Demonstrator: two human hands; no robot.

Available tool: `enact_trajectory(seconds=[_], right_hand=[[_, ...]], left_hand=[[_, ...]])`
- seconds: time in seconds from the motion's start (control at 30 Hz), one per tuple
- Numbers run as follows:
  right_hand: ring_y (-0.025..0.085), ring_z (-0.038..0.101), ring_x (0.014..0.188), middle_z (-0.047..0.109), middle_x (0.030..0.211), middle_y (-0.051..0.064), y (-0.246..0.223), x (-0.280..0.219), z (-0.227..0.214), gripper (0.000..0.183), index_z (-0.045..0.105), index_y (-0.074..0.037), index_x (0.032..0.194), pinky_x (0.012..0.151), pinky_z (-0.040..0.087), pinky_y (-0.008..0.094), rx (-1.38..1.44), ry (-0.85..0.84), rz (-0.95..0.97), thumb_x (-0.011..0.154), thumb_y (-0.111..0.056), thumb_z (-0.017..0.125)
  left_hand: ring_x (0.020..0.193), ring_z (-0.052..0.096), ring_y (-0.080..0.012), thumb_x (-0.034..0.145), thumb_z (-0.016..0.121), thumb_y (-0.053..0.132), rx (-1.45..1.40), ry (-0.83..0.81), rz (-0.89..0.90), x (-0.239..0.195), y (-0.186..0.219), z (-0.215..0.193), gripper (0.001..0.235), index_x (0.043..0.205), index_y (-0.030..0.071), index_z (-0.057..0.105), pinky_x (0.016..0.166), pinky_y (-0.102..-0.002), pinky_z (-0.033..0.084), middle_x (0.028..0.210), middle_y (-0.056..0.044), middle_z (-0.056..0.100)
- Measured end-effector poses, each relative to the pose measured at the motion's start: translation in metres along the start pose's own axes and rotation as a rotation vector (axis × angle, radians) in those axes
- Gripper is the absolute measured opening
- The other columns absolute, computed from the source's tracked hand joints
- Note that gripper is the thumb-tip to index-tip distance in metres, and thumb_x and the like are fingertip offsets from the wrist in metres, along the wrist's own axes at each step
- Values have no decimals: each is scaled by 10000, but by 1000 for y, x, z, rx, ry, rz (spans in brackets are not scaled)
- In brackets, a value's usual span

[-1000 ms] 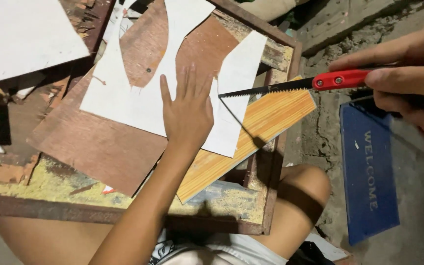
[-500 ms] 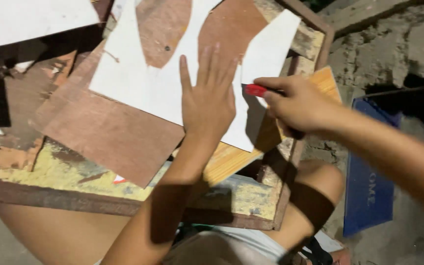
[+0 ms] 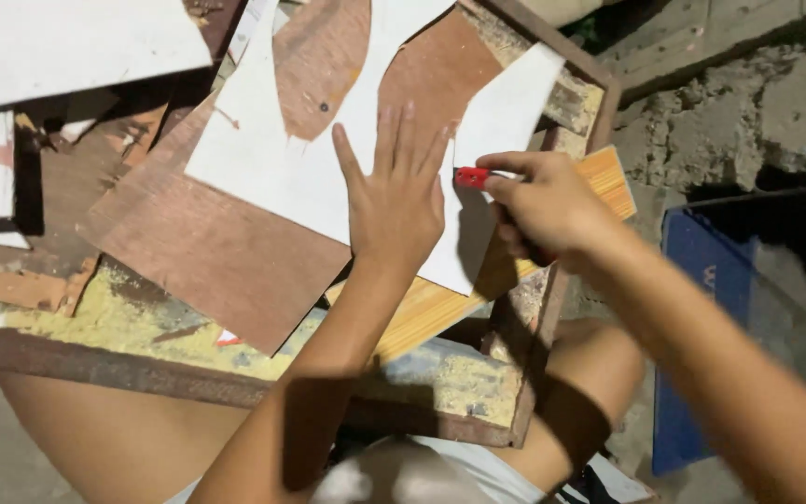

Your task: Using a hand saw to cut out a leaf-shaped pattern from a thin wooden board on a low workbench.

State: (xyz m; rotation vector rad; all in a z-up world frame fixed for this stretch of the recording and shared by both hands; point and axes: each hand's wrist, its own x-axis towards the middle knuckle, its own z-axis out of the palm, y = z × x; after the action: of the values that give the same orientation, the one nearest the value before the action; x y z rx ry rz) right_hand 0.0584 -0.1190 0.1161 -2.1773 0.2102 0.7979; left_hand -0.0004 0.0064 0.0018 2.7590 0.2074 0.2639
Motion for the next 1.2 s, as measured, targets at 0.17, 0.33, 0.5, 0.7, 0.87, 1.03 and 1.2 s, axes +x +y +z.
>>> enact_trajectory(seconds=[0.17,0.33,0.5,0.7,0.87,1.03,1.2], right_hand=[[172,551,437,575,558,113,14,-45,24,387,721,-98,1309,323,384,322,-222,265,-284,926,-110,661],[200,587,404,585,541,117,51,-35,39,370,672,-33,1315,298,445,312,72,329,-179,955,-102,624],[462,635,1191,689,1158,286,38,-62,75,349,682,-10,1257,1015,492,507,-24,648,-553,916,22,618],[160,543,417,551,591,87,49,-84,59,332,671,-126,1267,330,440,248,361,618,-108,936,-117,647],[73,384,461,415,725,0,63,-90,-5,318,486,-188,1278,372,309,207,1093,93,27,985,-108,581],[74,404,461,398,745,8,59,-101,-25,214,573,-136,1214,373,326,203,1109,4,-95,1006,-93,541],[154,421,284,480,569,85,22,-149,0,114,635,-74,1098,233,293,290,336,435,-324,1009,-46,569]], left_hand=[[1599,179,-302,1092,436,338,-47,70,26,-3,3,-6,528,1617,360,381,1222,-750,-22,1675,-143,387],[1602,162,-320,1078,456,345,-39,36,33,-27,8,-8,512,1589,359,439,1194,-784,-42,1694,-148,347],[1599,193,-320,1081,414,348,-44,43,52,-28,10,-18,506,1587,364,438,1165,-800,-62,1671,-150,391],[1589,218,-286,1053,426,354,-101,-22,119,-44,20,-24,519,1570,320,452,1166,-804,-20,1647,-136,414],[1595,187,-266,1090,401,338,-78,14,169,-58,31,-22,470,1513,154,489,1210,-755,0,1647,-152,404],[1427,368,-270,1048,457,389,-52,227,317,-44,18,-4,355,1085,88,640,1230,-566,188,1246,-130,550],[1278,416,-247,1006,487,458,88,324,432,-52,10,11,428,1119,99,691,1166,-483,205,1178,-96,514]])
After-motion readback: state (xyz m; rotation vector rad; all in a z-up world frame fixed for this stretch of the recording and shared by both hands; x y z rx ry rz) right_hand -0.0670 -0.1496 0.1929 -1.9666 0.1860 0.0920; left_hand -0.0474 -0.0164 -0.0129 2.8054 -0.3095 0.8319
